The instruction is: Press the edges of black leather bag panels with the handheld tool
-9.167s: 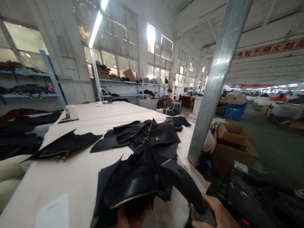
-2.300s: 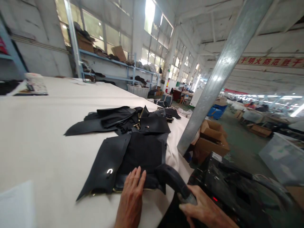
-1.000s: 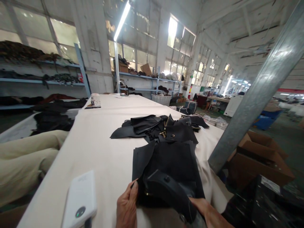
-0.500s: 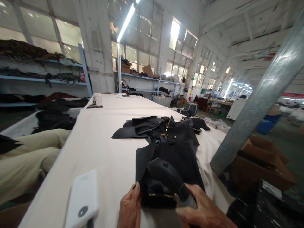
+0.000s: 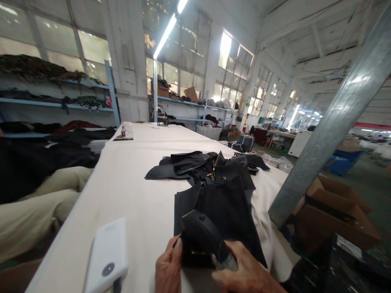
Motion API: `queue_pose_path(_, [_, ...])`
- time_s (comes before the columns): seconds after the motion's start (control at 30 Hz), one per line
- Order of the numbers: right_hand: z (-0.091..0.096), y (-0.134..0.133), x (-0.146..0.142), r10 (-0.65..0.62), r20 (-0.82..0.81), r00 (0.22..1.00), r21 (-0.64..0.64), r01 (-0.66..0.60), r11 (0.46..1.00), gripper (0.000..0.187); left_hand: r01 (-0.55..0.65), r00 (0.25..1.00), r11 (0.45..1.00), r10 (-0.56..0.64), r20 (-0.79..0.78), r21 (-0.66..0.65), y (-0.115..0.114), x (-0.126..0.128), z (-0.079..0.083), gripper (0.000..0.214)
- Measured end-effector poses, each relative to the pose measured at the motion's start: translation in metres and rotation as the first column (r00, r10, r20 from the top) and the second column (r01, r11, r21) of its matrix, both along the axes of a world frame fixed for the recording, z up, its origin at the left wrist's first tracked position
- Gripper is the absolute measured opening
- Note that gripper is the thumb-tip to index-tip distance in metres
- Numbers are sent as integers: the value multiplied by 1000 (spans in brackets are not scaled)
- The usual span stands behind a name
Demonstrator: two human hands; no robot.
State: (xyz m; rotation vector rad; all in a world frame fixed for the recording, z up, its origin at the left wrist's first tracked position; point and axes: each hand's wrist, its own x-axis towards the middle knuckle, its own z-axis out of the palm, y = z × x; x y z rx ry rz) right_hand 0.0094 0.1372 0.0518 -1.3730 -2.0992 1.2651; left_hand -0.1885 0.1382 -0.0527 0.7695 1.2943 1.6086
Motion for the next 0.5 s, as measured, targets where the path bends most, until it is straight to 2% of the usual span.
queue_pose_path(0.03, [1,1,1,-23,-13,1000,5,23,1000,34,-18,987,999,22,-160,27,0,1,-6,42])
queue_pose_path(0.07, [2,2,3,-65,-17,998,-7,65,998,35,-27,938,997,52,-342,78,1,2,-12,37])
queue_pose_path(0.1, [3,1,6,-115,-15,993,-16,115,993,39,-16,848,987,98,-521,158,2,5,-19,32])
queue_pose_path(0.17, [7,-1,17,-197,6,980,-15,197,980,49,54,565,926,281,-776,374,3,12,-33,25])
queue_pose_path(0.23, [9,-5,31,-229,24,973,9,229,974,53,175,243,830,485,-840,530,5,19,-47,25])
queue_pose_path(0.27, [10,-7,37,-235,24,972,19,235,972,54,224,112,791,560,-821,570,5,21,-52,26])
queue_pose_path(0.3, [10,-9,43,-243,26,970,19,243,970,54,268,17,764,605,-796,587,5,23,-57,26])
queue_pose_path(0.33, [9,-11,49,-253,33,967,14,253,967,55,308,-43,746,630,-775,590,4,25,-62,26])
queue_pose_path(0.37, [9,-13,53,-255,41,966,7,255,967,57,344,-71,730,647,-759,590,3,26,-65,25])
queue_pose_path(0.4, [8,-14,57,-252,52,966,-3,252,968,59,360,-62,714,661,-748,601,1,27,-68,25])
queue_pose_path(0.43, [7,-15,59,-241,62,969,-14,242,970,61,360,-16,704,661,-750,612,-1,30,-70,25])
queue_pose_path(0.47, [7,-16,60,-223,71,972,-29,225,974,61,320,72,705,649,-758,633,-5,35,-72,26])
queue_pose_path(0.5, [7,-16,61,-201,79,976,-47,205,978,59,234,203,719,622,-756,654,-10,41,-73,25])
